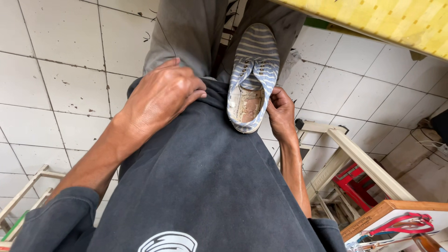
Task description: The person is sewing the sole of a striped slip-on shoe using a needle and thread. They hold the shoe on their lap and repeatedly push the needle through the sole while pulling the thread to secure the stitches.
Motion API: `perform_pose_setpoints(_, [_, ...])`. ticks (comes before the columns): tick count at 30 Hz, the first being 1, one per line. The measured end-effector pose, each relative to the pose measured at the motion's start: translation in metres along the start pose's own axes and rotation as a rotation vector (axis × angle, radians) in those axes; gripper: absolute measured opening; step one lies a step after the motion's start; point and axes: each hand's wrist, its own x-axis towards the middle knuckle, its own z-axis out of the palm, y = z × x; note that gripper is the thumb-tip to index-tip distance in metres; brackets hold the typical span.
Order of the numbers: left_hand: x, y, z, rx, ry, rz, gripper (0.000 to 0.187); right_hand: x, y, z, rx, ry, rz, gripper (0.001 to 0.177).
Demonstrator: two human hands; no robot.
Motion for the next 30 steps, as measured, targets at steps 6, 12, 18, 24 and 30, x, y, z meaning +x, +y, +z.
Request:
perform_pose_setpoints(6, [0.003, 0.018, -0.011, 0.085, 0.251, 0.073, 0.013, -0.001, -0.016, 0.009, -0.046, 0.001, -0.005, 0.021])
perform_pose_setpoints(12, [0.027, 0.047, -0.006, -1.501, 0.069, -0.160, 0.009, -0.005, -0.031, 0.017, -0.120, 0.025, 0.004, 0.017])
perform_pose_setpoints(18, [0.018, 0.028, 0.013, -1.807, -0.096, -0.520, 0.023, -0.010, -0.031, 0.011, -0.123, -0.024, 0.127, 0.019])
perform_pose_setpoints(24, [0.028, 0.012, 0.006, -0.435, -0.208, -0.378, 0.020, -0.003, -0.073, 0.018, -0.366, -0.199, 0.219, 0.026])
perform_pose_setpoints(30, [0.035, -0.001, 0.056, -0.693, -0.246, -0.302, 0.027, 0.003, -0.120, 0.038, -0.652, -0.411, 0.168, 0.023])
